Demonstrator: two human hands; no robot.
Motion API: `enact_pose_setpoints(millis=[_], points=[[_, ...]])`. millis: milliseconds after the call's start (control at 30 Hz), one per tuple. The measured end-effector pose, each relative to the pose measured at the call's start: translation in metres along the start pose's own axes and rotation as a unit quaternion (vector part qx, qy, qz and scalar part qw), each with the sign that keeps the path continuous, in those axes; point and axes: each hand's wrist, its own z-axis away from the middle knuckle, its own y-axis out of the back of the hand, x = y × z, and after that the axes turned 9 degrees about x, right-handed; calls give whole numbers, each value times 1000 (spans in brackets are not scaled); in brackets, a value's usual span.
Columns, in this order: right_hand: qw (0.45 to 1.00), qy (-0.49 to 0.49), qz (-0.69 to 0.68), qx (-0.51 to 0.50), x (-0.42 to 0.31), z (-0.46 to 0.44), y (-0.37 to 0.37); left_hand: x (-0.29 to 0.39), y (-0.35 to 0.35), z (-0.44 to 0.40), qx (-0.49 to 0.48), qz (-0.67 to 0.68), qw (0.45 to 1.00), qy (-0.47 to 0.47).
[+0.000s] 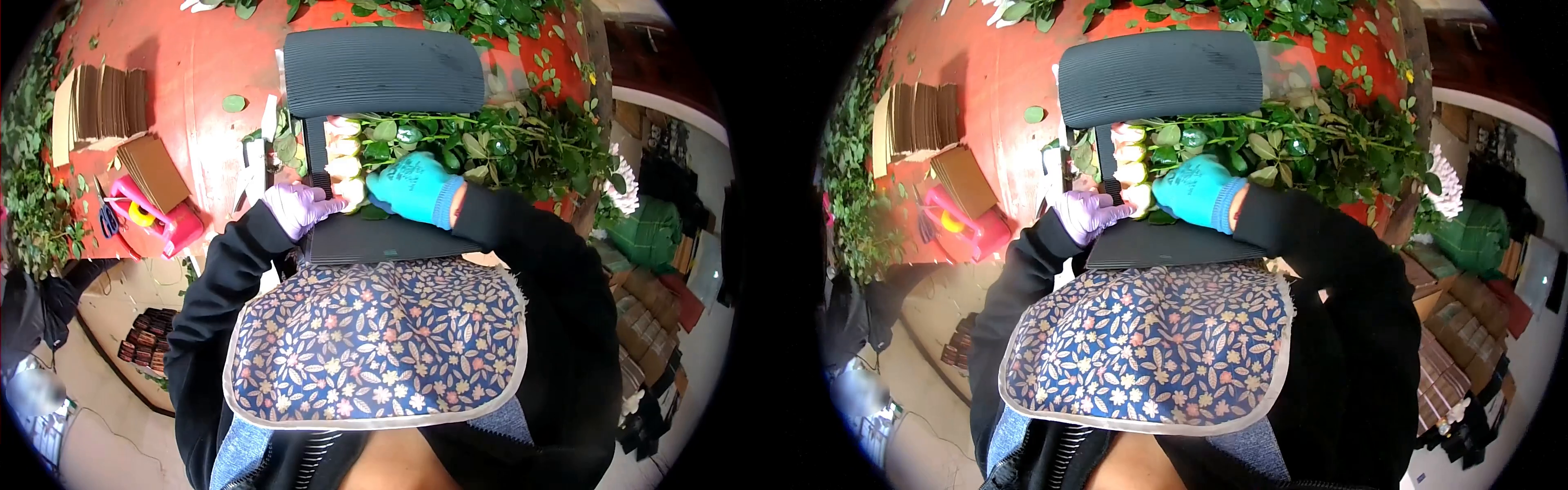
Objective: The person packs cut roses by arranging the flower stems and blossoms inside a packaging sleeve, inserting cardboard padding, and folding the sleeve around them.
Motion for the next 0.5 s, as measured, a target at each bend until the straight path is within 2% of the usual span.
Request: enact_pose_setpoints(millis=[33,133,167,333,400,500], points=[[998,35,21,39,0,-1,-7,1,2,-2,-11,-10,1000,3],[996,48,11,70,5,-8,-15,1,-2,-1,-5,28,999,23],[997,36,16,65,3,-7,-15,4,-1,0,-16,46,997,55],[996,56,24,58,8,-8,-20,0,-2,1,-16,75,995,62],[999,53,-1,11,9,-9,-20,1,1,-7,52,84,992,72],[997,52,-46,32,10,-7,-12,1,5,-22,-5,112,990,87]])
